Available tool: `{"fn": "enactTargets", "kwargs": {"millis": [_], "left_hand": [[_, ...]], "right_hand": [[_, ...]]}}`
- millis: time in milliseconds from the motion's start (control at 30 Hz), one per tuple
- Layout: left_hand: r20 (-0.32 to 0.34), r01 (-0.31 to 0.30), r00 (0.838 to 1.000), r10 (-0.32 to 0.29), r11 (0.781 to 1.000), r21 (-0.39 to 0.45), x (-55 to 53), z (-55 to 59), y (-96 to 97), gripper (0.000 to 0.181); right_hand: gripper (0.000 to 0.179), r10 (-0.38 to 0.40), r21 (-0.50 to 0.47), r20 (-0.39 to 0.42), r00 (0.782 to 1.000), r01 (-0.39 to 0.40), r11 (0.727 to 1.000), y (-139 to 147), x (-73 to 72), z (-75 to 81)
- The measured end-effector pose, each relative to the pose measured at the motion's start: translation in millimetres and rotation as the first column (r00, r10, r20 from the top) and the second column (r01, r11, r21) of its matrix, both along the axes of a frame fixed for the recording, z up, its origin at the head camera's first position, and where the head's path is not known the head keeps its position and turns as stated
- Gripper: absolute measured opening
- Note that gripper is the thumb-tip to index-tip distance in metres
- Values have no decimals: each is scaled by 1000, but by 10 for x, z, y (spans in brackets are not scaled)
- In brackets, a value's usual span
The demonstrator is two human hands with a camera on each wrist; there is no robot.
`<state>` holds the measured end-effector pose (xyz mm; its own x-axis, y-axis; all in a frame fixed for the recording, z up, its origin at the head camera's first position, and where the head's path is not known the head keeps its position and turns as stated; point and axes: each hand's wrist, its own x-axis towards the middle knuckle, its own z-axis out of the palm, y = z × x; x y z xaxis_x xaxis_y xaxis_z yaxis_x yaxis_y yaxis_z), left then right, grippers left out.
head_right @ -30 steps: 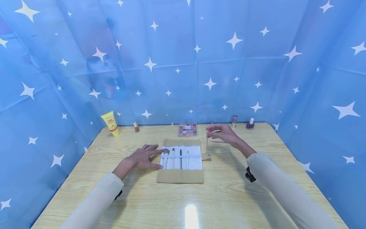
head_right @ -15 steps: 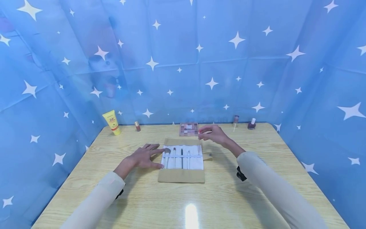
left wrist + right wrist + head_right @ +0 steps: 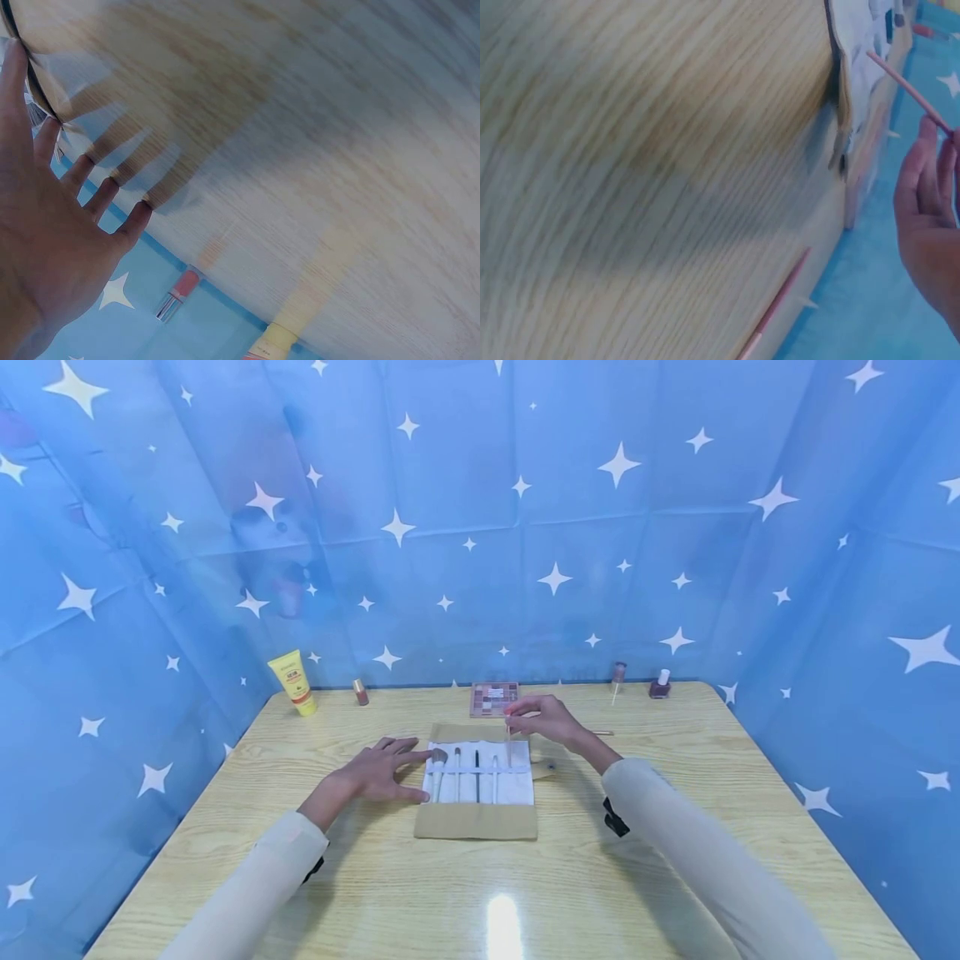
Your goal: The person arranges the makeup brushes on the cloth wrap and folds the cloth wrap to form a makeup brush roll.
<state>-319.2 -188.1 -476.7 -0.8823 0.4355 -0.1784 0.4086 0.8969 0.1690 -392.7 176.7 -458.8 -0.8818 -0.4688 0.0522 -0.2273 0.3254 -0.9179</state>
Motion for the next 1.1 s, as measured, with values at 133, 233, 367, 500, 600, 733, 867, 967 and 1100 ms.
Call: {"fn": "enactTargets", "kwargs": {"millis": [133, 233, 367, 500, 600, 733, 867, 967, 1100], "left_hand": [[5, -8, 1000, 8, 1000, 2, 1, 9, 7, 88], [9, -14, 1000, 14, 1000, -5, 7, 18, 12, 89], [4, -13, 1000, 13, 1000, -9, 8, 17, 16, 89], [4, -12, 1000, 12, 1000, 0, 1, 2, 14, 88], [7, -13, 1000, 13, 1000, 4, -1, 1, 11, 89], [7, -13, 1000, 13, 1000, -1, 7, 8, 7, 89], [2, -11, 1000, 11, 1000, -6, 10, 1, 6, 88], [0, -11, 1000, 11, 1000, -7, 4, -6, 8, 88], [-2, -10, 1000, 10, 1000, -8, -3, -1, 11, 89]], "right_hand": [[41, 0, -9, 11, 1000, 0, 1000, -24, -11, -31], [42, -9, -5, 15, 1000, 9, 1000, -43, -16, -50], [42, -24, 3, 18, 1000, 24, 1000, -67, -15, -62], [43, -25, 5, 25, 999, 24, 1000, -76, -18, -68], [44, -19, 8, 41, 999, 18, 1000, -69, -25, -82], [44, 1, 15, 88, 996, -2, 1000, -42, -27, -121], [41, 14, 36, 118, 993, -18, 999, -27, -7, -170], [41, 25, 48, 112, 993, -31, 998, -26, 22, -200], [43, 62, 37, 69, 996, -65, 997, -7, 70, -243]]}}
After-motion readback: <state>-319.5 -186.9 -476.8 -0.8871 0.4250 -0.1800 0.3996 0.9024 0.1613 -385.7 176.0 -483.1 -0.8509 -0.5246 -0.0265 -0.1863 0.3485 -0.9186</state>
